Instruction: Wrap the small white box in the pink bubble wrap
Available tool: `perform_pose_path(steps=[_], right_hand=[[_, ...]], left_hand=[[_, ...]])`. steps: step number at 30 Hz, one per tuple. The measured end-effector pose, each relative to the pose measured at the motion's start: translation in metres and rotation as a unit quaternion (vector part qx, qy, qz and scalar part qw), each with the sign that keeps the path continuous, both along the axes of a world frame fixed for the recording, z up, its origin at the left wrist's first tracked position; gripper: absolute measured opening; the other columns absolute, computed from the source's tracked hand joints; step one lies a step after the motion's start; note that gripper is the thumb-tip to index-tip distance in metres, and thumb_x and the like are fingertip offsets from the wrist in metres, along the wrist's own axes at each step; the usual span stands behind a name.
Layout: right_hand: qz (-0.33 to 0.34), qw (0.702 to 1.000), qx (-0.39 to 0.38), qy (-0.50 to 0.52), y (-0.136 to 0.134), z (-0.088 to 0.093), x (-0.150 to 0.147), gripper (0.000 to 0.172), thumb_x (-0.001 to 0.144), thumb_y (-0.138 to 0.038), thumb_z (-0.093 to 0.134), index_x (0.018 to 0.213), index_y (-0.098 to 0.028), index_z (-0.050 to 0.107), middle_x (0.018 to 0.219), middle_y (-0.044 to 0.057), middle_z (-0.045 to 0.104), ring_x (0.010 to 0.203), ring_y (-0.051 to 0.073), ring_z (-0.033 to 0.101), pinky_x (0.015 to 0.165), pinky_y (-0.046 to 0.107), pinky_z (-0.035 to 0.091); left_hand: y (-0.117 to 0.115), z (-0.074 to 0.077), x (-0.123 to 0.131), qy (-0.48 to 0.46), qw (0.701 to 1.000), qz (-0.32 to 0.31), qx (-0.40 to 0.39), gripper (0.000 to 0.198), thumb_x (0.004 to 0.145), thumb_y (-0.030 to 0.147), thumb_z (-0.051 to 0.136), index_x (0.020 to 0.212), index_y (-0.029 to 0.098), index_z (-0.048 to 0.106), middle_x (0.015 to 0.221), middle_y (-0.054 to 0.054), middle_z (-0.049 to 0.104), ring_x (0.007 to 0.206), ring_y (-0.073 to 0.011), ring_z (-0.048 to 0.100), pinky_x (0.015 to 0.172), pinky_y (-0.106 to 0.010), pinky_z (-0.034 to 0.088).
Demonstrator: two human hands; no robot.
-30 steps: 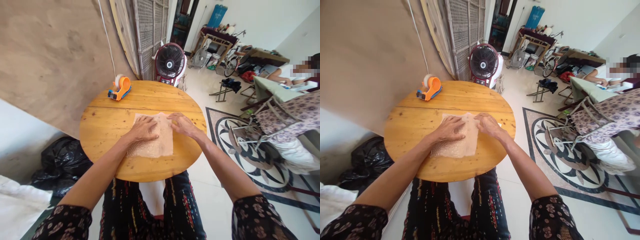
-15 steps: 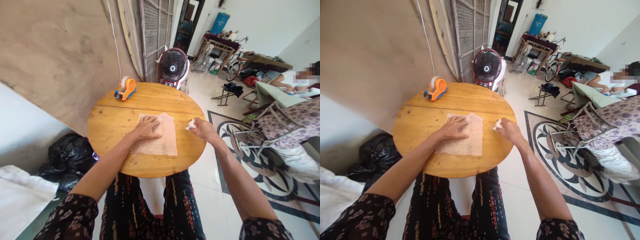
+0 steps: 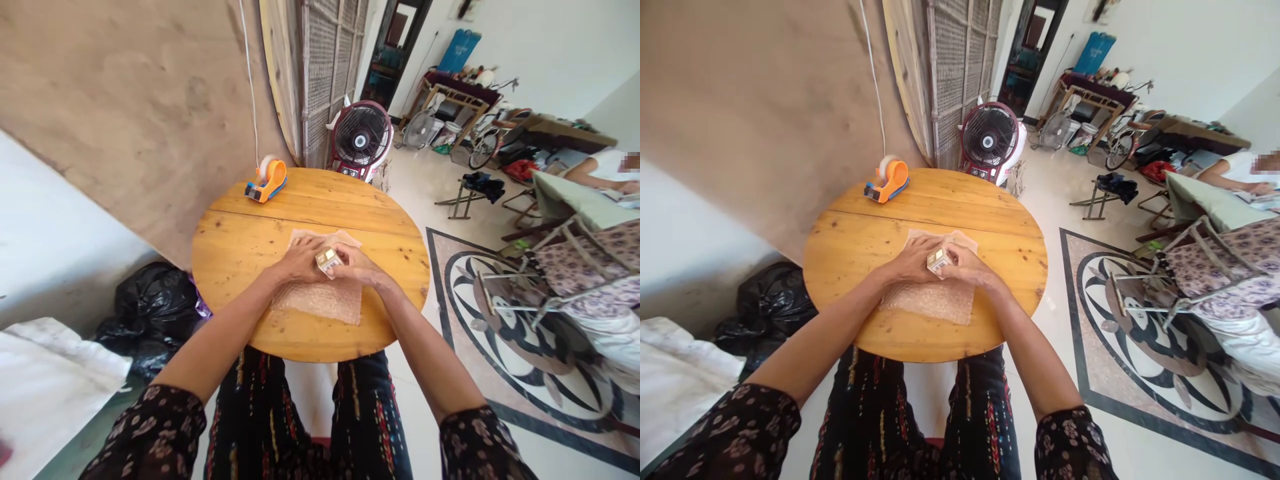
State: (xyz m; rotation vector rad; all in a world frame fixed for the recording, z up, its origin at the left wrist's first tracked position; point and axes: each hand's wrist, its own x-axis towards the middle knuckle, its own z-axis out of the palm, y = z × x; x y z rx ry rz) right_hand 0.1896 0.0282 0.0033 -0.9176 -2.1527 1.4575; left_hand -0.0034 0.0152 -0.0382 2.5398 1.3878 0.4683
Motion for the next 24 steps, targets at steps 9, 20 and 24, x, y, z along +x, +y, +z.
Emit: perform_pose_path(steps=[9,20,24], right_hand=[[-0.063,0.978,0.137,-0.143,0.008,-0.007,-0.006,0.037,0.067,-0.032,0.069,0.101,-0.018,0.061,0.089,0.0,0.06,0.077,0.017,0.055,0.072,0.029,0.044],[-0.013,0.954,0.253,-0.163,-0.005,-0.013,-0.001,0.063,0.073,-0.022,0.064,0.134,-0.019,0.049,0.131,0.012,0.057,0.116,0.028,0.055,0.097,0.044,0.044],[-0.055,0.955,0.248,-0.156,-0.008,-0.022,0.004,0.069,0.073,-0.021,0.064,0.14,-0.018,0.044,0.135,0.014,0.055,0.118,0.028,0.056,0.098,0.045,0.045]], left_hand=[[0.007,0.007,-0.024,-0.093,0.991,-0.035,-0.093,0.073,0.071,0.02,0.048,0.143,0.015,0.037,0.148,-0.014,0.041,0.135,-0.029,0.039,0.111,-0.045,0.032],[0.009,-0.003,-0.03,-0.125,0.989,-0.037,-0.071,0.072,0.072,0.013,0.042,0.143,0.017,0.038,0.148,-0.012,0.044,0.136,-0.0254,0.041,0.114,-0.045,0.032],[0.008,0.0,-0.029,-0.116,0.99,-0.033,-0.076,0.078,0.068,0.012,0.045,0.145,0.012,0.034,0.149,-0.015,0.041,0.137,-0.0263,0.04,0.114,-0.045,0.032]])
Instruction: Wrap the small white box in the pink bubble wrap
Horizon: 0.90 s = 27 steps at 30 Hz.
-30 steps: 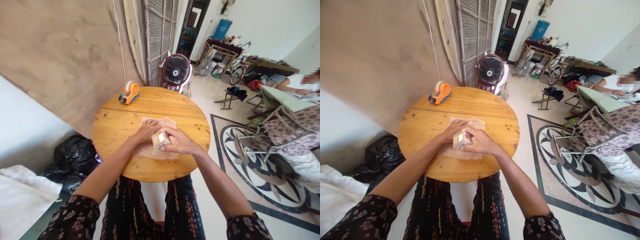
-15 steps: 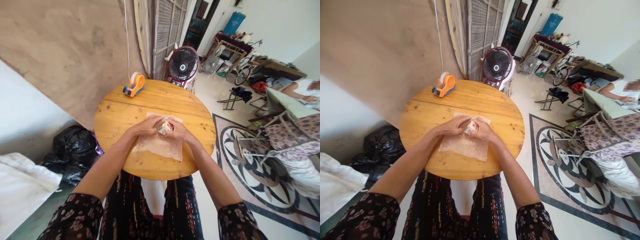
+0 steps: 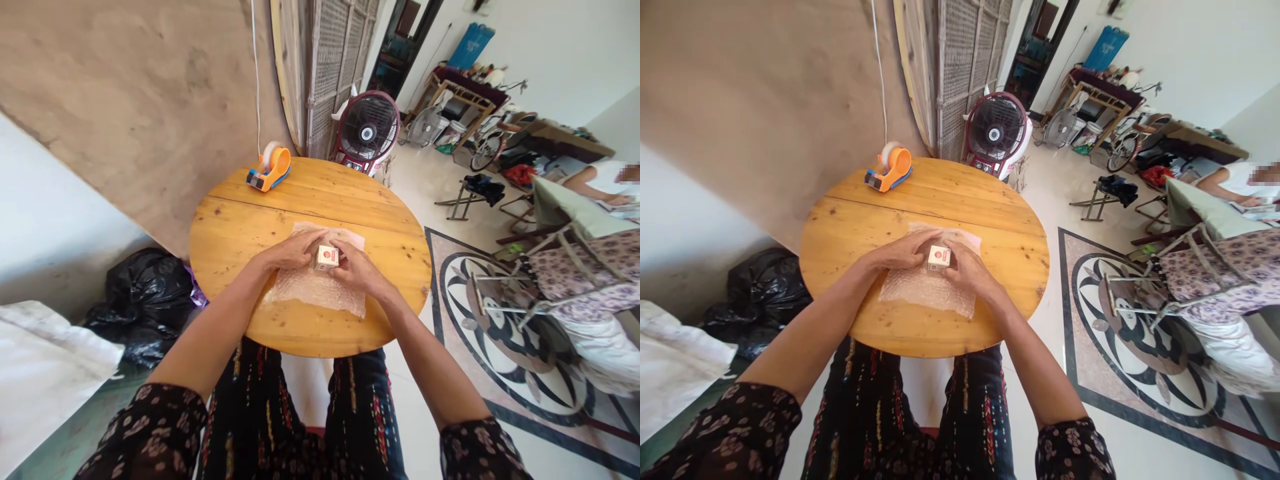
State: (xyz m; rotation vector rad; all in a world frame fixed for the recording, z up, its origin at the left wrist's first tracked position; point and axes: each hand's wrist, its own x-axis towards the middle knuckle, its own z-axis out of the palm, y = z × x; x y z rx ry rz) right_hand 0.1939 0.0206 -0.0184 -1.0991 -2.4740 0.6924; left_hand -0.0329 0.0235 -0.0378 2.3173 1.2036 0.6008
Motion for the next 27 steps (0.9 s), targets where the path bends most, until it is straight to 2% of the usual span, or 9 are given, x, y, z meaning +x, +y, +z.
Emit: perform_pose_path(steps=[5,11,19,25,27], right_hand=[[-0.021,0.999,0.034,0.006,-0.0037,-0.0017,-0.0022,0.063,0.073,-0.02,0.063,0.135,-0.02,0.05,0.135,0.012,0.056,0.121,0.027,0.055,0.1,0.044,0.044],[-0.017,0.999,0.035,0.009,-0.0045,-0.0006,-0.0022,0.061,0.073,-0.017,0.06,0.134,-0.02,0.05,0.132,0.011,0.058,0.112,0.025,0.059,0.096,0.041,0.046],[-0.016,0.999,0.038,0.004,-0.0051,-0.0049,-0.003,0.061,0.074,-0.018,0.06,0.134,-0.02,0.049,0.134,0.011,0.056,0.116,0.025,0.057,0.098,0.041,0.045],[-0.012,0.999,0.03,0.02,-0.0057,-0.0045,-0.0019,0.059,0.075,-0.02,0.062,0.132,-0.02,0.05,0.134,0.01,0.056,0.117,0.025,0.056,0.098,0.041,0.045],[-0.012,0.999,0.028,0.019,-0.0059,-0.0034,-0.0018,0.059,0.074,-0.02,0.063,0.132,-0.021,0.05,0.133,0.009,0.057,0.117,0.025,0.056,0.098,0.041,0.045]], left_hand=[[0.0012,-0.0038,-0.0007,0.003,1.0,0.002,-0.004,0.078,0.068,0.014,0.047,0.144,0.013,0.034,0.149,-0.015,0.041,0.137,-0.0283,0.039,0.113,-0.046,0.033],[0.0002,-0.0012,-0.0008,0.004,1.0,-0.002,-0.005,0.076,0.068,0.015,0.047,0.144,0.013,0.035,0.147,-0.015,0.043,0.136,-0.0285,0.04,0.113,-0.045,0.033],[-0.0002,-0.0051,-0.0021,0.013,1.0,0.001,0.004,0.075,0.069,0.016,0.046,0.144,0.015,0.036,0.149,-0.013,0.041,0.135,-0.0291,0.04,0.113,-0.046,0.032],[-0.0023,0.0008,-0.0006,0.01,1.0,-0.011,0.008,0.073,0.067,0.013,0.046,0.14,0.019,0.042,0.141,-0.01,0.051,0.13,-0.0296,0.046,0.109,-0.048,0.037],[-0.003,0.0021,-0.0003,0.017,1.0,-0.007,0.008,0.073,0.068,0.013,0.045,0.14,0.018,0.041,0.143,-0.011,0.049,0.131,-0.0296,0.045,0.109,-0.048,0.036]])
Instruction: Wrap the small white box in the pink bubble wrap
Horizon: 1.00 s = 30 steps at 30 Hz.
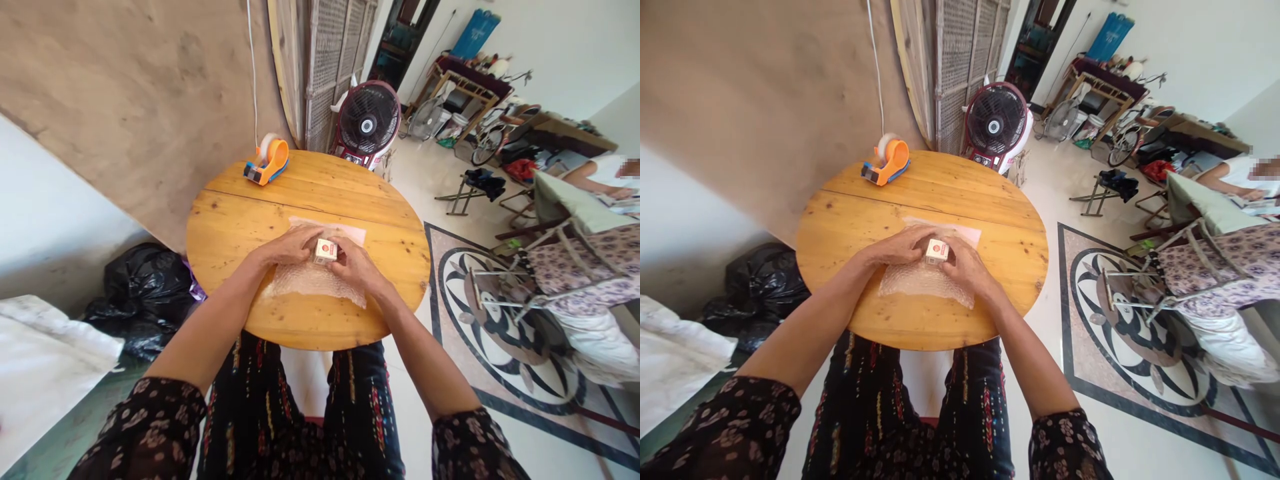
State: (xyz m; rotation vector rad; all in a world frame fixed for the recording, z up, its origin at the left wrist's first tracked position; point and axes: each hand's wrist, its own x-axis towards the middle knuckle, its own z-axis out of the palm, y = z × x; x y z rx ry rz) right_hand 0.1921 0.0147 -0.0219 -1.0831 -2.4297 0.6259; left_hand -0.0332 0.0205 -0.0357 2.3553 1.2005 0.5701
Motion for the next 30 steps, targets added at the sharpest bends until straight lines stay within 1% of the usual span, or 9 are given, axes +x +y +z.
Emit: perform_pose_path(steps=[4,8,12,14,16,20,24,26,30], right_hand=[[-0.001,1.0,-0.003,-0.005,0.002,-0.002,-0.001,0.06,0.073,-0.019,0.063,0.132,-0.021,0.051,0.131,0.009,0.058,0.116,0.026,0.057,0.099,0.042,0.045],[0.009,1.0,-0.004,0.01,0.0,-0.001,0.004,0.065,0.076,-0.024,0.066,0.137,-0.021,0.045,0.137,0.011,0.052,0.123,0.027,0.052,0.102,0.045,0.044],[-0.003,0.999,0.015,0.045,-0.026,0.019,0.015,0.061,0.084,-0.033,0.062,0.14,-0.026,0.04,0.143,0.012,0.045,0.121,0.025,0.053,0.094,0.044,0.05],[0.026,0.999,0.042,0.014,-0.047,0.033,0.018,0.054,0.085,-0.037,0.062,0.135,-0.025,0.047,0.14,0.012,0.048,0.128,0.027,0.047,0.101,0.046,0.044],[0.051,0.994,0.084,-0.047,-0.068,0.044,0.014,0.055,0.083,-0.043,0.066,0.13,-0.021,0.051,0.138,0.014,0.049,0.128,0.029,0.045,0.105,0.049,0.039],[0.081,0.968,0.161,-0.173,-0.093,0.041,-0.004,0.048,0.076,-0.04,0.073,0.115,-0.016,0.059,0.126,0.016,0.056,0.112,0.032,0.05,0.099,0.051,0.038],[0.041,0.951,0.221,-0.214,-0.09,0.025,-0.013,0.013,0.085,-0.018,0.059,0.096,-0.015,0.063,0.108,0.013,0.064,0.1,0.027,0.054,0.097,0.046,0.038],[0.028,0.951,0.24,-0.192,-0.083,0.023,-0.011,0.013,0.086,-0.01,0.053,0.091,-0.016,0.064,0.102,0.01,0.067,0.096,0.025,0.056,0.097,0.045,0.037],[0.0,0.971,0.216,-0.105,-0.066,0.034,-0.006,0.012,0.089,-0.016,0.053,0.088,-0.019,0.065,0.108,0.008,0.068,0.101,0.024,0.058,0.093,0.041,0.04]], left_hand=[[0.0,0.0,0.0,0.013,1.0,0.01,-0.005,0.076,0.069,0.013,0.046,0.143,0.015,0.037,0.149,-0.013,0.042,0.136,-0.029,0.04,0.113,-0.047,0.031],[0.0,-0.001,0.001,0.006,1.0,0.0,-0.001,0.075,0.068,0.013,0.046,0.143,0.015,0.038,0.148,-0.013,0.043,0.135,-0.0289,0.041,0.112,-0.046,0.033],[0.001,-0.001,0.002,0.01,1.0,0.009,-0.009,0.075,0.068,0.013,0.046,0.142,0.012,0.038,0.148,-0.016,0.043,0.135,-0.0291,0.04,0.112,-0.045,0.032],[0.001,0.0,0.002,0.012,1.0,0.003,-0.011,0.075,0.069,0.012,0.046,0.143,0.01,0.038,0.148,-0.016,0.042,0.135,-0.0293,0.04,0.113,-0.045,0.032],[0.001,0.001,0.001,0.011,1.0,-0.008,-0.009,0.075,0.068,0.012,0.046,0.143,0.01,0.037,0.147,-0.017,0.042,0.135,-0.0294,0.04,0.113,-0.044,0.032],[0.002,0.0,0.001,0.011,1.0,-0.014,0.005,0.074,0.067,0.011,0.046,0.141,0.008,0.04,0.147,-0.017,0.043,0.135,-0.0292,0.041,0.113,-0.043,0.031],[0.002,-0.003,0.0,0.0,1.0,-0.01,0.017,0.072,0.068,0.011,0.046,0.139,0.013,0.044,0.144,-0.014,0.048,0.132,-0.0276,0.044,0.111,-0.042,0.033],[0.001,-0.002,0.001,-0.016,1.0,-0.005,0.017,0.07,0.067,0.011,0.046,0.138,0.014,0.046,0.143,-0.012,0.05,0.13,-0.0269,0.046,0.11,-0.041,0.035],[-0.001,0.004,0.004,-0.078,0.997,0.025,-0.01,0.061,0.072,0.014,0.047,0.132,0.014,0.054,0.137,-0.012,0.055,0.125,-0.026,0.051,0.109,-0.04,0.037]])
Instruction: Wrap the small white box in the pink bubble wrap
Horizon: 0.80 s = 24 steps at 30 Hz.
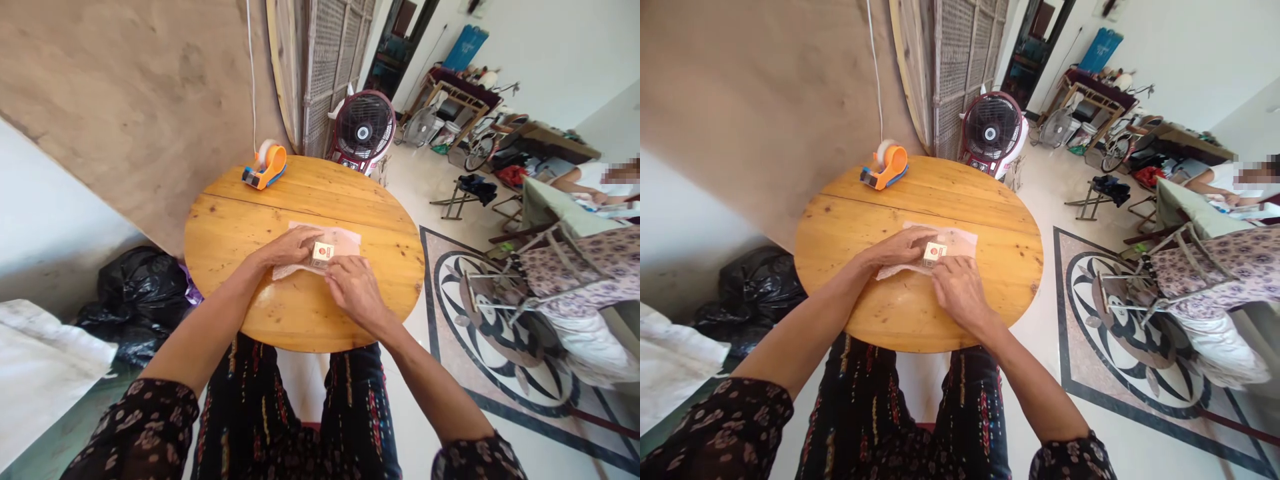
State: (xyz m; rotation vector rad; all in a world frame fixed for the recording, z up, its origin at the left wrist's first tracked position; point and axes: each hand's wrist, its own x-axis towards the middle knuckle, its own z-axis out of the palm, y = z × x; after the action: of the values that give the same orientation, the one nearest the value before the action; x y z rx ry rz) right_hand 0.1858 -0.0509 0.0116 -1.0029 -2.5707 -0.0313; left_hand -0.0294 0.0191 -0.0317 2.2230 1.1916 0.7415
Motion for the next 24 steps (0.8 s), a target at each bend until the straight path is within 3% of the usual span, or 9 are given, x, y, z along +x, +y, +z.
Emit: perform_pose_path(steps=[6,10,13,16,19,24], right_hand=[[-0.027,0.996,-0.058,0.062,0.032,0.006,-0.001,0.011,0.088,-0.02,0.055,0.09,-0.017,0.065,0.128,0.012,0.06,0.116,0.028,0.055,0.096,0.041,0.042],[-0.04,0.99,-0.12,0.061,0.05,0.007,-0.001,0.012,0.09,-0.022,0.052,0.09,-0.019,0.064,0.115,0.009,0.066,0.102,0.023,0.062,0.086,0.034,0.046],[-0.057,0.987,-0.146,0.042,0.057,0.009,-0.003,0.014,0.09,-0.025,0.052,0.091,-0.02,0.064,0.102,0.006,0.07,0.089,0.02,0.064,0.077,0.03,0.044],[-0.058,0.986,-0.155,0.036,0.061,0.011,-0.006,0.014,0.09,-0.026,0.052,0.09,-0.02,0.065,0.094,0.005,0.07,0.084,0.019,0.063,0.073,0.028,0.042],[-0.069,0.984,-0.162,0.028,0.064,0.014,-0.009,0.015,0.089,-0.026,0.052,0.089,-0.02,0.066,0.089,0.004,0.07,0.08,0.019,0.062,0.07,0.027,0.039],[-0.084,0.982,-0.169,0.019,0.071,0.013,-0.012,0.014,0.087,-0.025,0.054,0.084,-0.02,0.067,0.082,0.003,0.07,0.076,0.018,0.06,0.067,0.026,0.036]], left_hand=[[0.0,0.01,-0.005,-0.145,0.982,0.0,-0.121,0.042,0.081,0.031,0.053,0.119,0.017,0.065,0.116,-0.007,0.068,0.104,-0.0238,0.063,0.092,-0.036,0.049],[0.004,0.009,-0.012,-0.211,0.968,0.011,-0.133,0.042,0.085,0.045,0.053,0.112,0.016,0.069,0.123,-0.009,0.066,0.119,-0.0264,0.057,0.105,-0.037,0.04],[0.002,0.009,-0.012,-0.258,0.953,-0.015,-0.156,0.051,0.09,0.052,0.047,0.123,0.017,0.065,0.129,-0.01,0.063,0.124,-0.0267,0.054,0.109,-0.038,0.036],[-0.003,0.01,-0.01,-0.266,0.946,-0.032,-0.18,0.062,0.09,0.054,0.048,0.143,0.021,0.045,0.141,-0.009,0.054,0.133,-0.0276,0.045,0.114,-0.042,0.029],[-0.006,0.013,-0.01,-0.264,0.945,-0.04,-0.191,0.073,0.087,0.057,0.052,0.149,0.023,0.033,0.146,-0.011,0.047,0.137,-0.0308,0.039,0.114,-0.045,0.027],[-0.005,0.019,-0.011,-0.196,0.96,-0.063,-0.189,0.079,0.076,0.055,0.065,0.143,0.02,0.044,0.144,-0.012,0.049,0.135,-0.0338,0.041,0.11,-0.044,0.034]])
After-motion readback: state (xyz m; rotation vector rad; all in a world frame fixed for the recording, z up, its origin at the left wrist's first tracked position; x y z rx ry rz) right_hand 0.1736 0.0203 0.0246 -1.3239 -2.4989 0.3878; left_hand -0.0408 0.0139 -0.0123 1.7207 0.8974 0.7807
